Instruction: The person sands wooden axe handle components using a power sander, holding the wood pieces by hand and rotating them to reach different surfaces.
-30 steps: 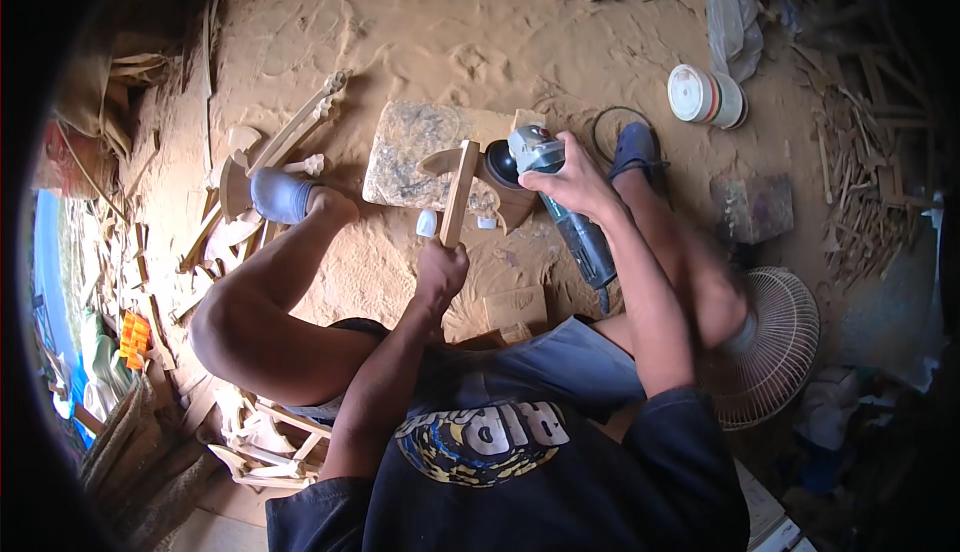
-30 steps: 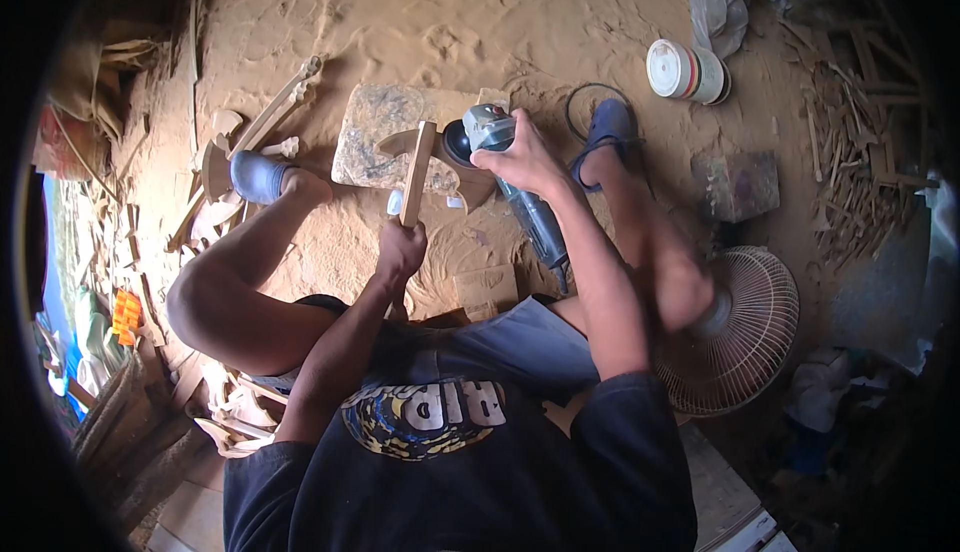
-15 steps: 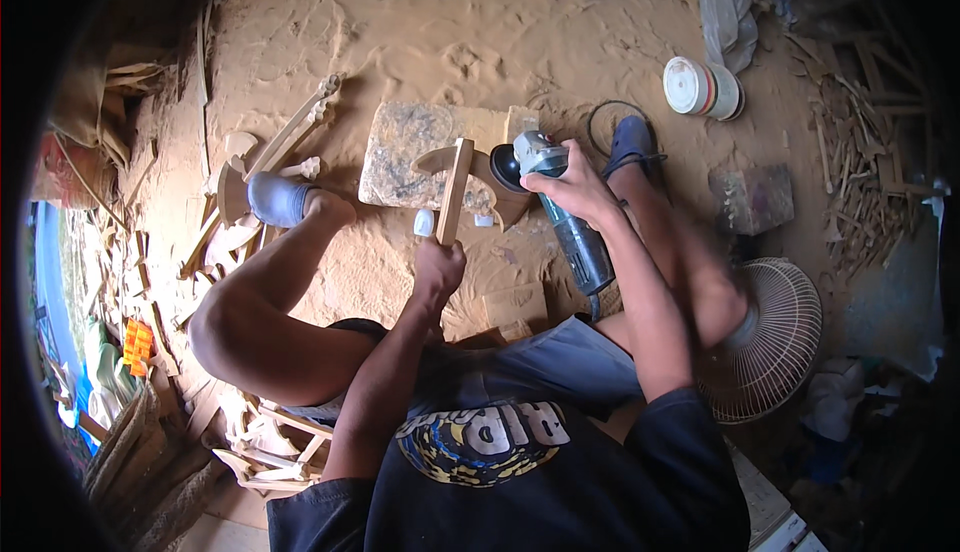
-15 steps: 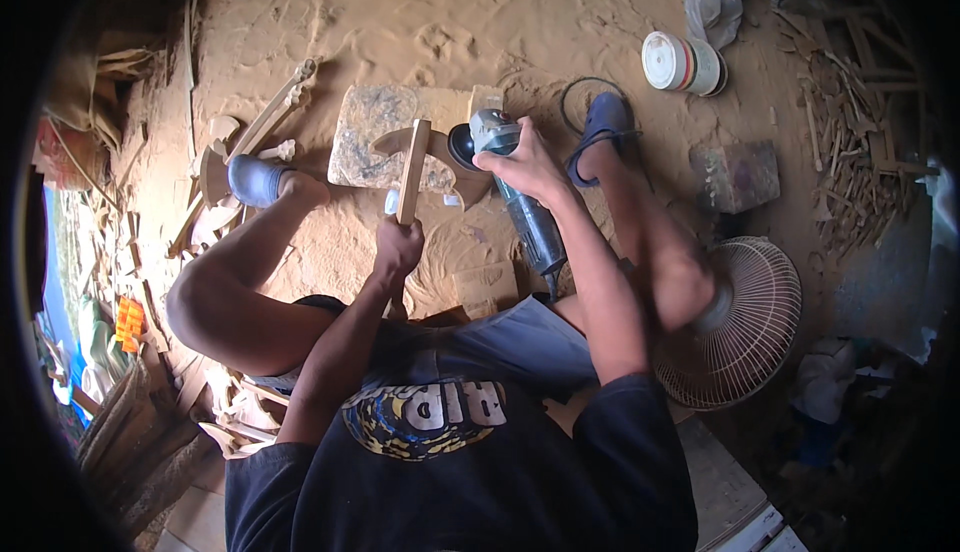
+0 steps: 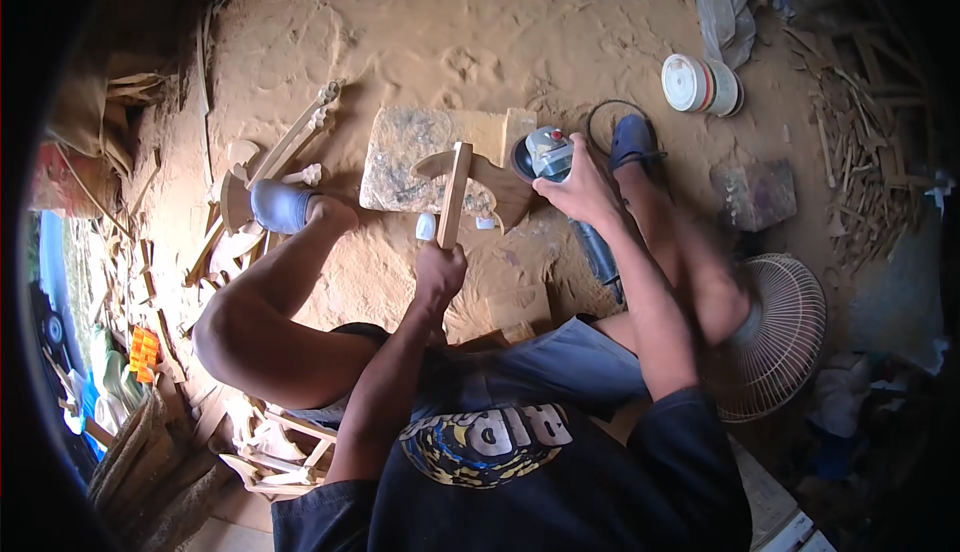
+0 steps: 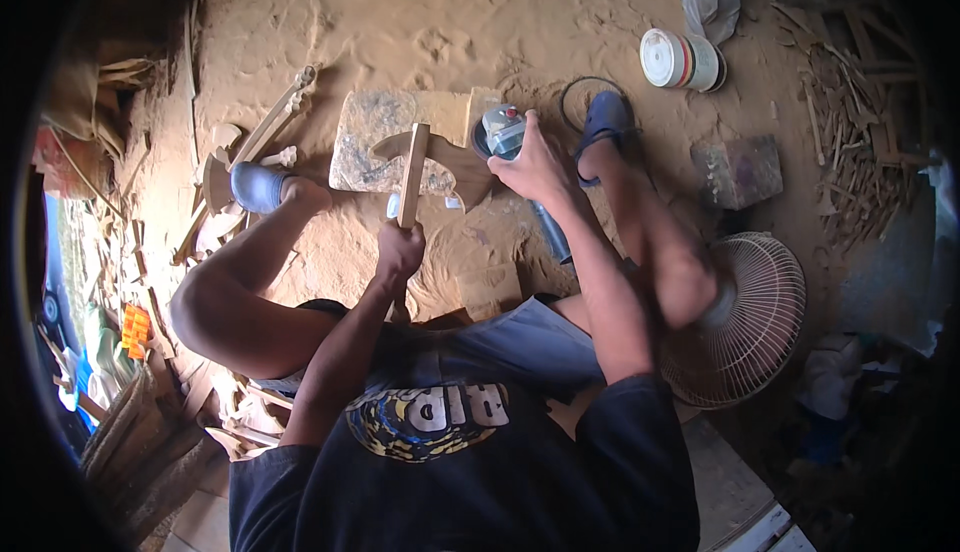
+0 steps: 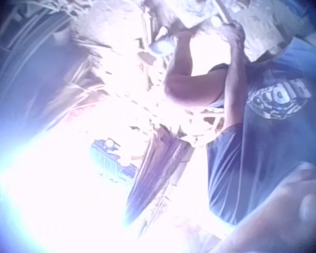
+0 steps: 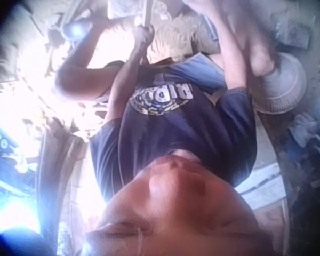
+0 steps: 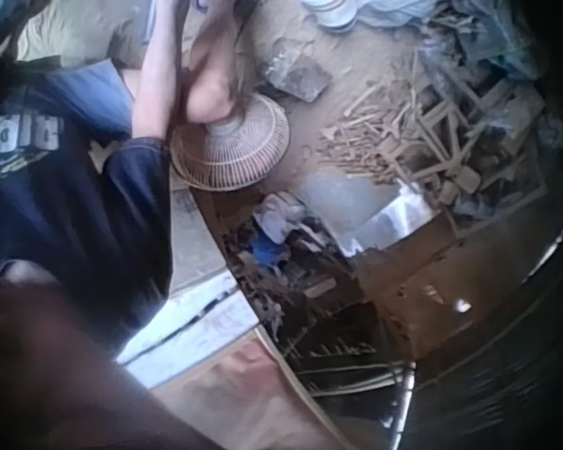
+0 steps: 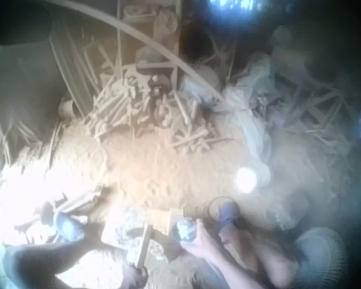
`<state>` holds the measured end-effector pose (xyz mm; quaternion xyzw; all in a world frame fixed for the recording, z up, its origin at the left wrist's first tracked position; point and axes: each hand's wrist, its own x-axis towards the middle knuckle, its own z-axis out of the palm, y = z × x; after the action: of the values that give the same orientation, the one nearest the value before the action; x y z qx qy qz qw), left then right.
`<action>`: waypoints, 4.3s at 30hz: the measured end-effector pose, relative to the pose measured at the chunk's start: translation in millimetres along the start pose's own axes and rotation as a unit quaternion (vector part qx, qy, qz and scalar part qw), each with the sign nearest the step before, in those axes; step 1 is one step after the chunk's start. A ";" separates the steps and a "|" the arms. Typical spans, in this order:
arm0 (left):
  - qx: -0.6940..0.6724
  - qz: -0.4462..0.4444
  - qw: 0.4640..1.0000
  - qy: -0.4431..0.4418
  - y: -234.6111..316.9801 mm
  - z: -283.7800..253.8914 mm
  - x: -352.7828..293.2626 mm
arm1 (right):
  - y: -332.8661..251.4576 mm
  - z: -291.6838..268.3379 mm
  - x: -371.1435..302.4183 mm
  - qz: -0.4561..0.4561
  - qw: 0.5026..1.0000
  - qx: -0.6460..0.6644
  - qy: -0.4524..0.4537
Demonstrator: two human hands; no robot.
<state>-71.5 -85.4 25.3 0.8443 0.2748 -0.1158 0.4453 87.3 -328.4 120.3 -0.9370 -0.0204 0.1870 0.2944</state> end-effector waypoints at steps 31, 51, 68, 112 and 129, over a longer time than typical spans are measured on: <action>0.017 0.002 1.000 0.002 0.2 4.3 1.4 | 2.3 -5.4 4.7 -0.034 0.997 -0.076 0.006; -0.577 -0.190 0.747 -0.269 26.7 -31.5 21.1 | 16.0 -8.9 -29.9 -0.073 0.996 0.019 0.038; -0.285 -0.054 0.953 -0.087 45.0 -19.2 4.1 | -20.2 24.5 -46.6 -0.128 0.992 0.001 0.000; -0.268 -0.080 0.956 -0.084 43.0 -24.5 5.2 | -7.4 12.6 -52.9 -0.054 0.999 0.005 -0.008; -0.259 -0.056 0.961 -0.074 38.4 -20.6 8.9 | -21.4 7.4 -65.6 -0.057 0.992 -0.045 -0.099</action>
<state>-43.4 -82.7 59.8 0.6723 0.3087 -0.1273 0.6607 25.2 -316.4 148.9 -0.9235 -0.1109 0.2606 0.2587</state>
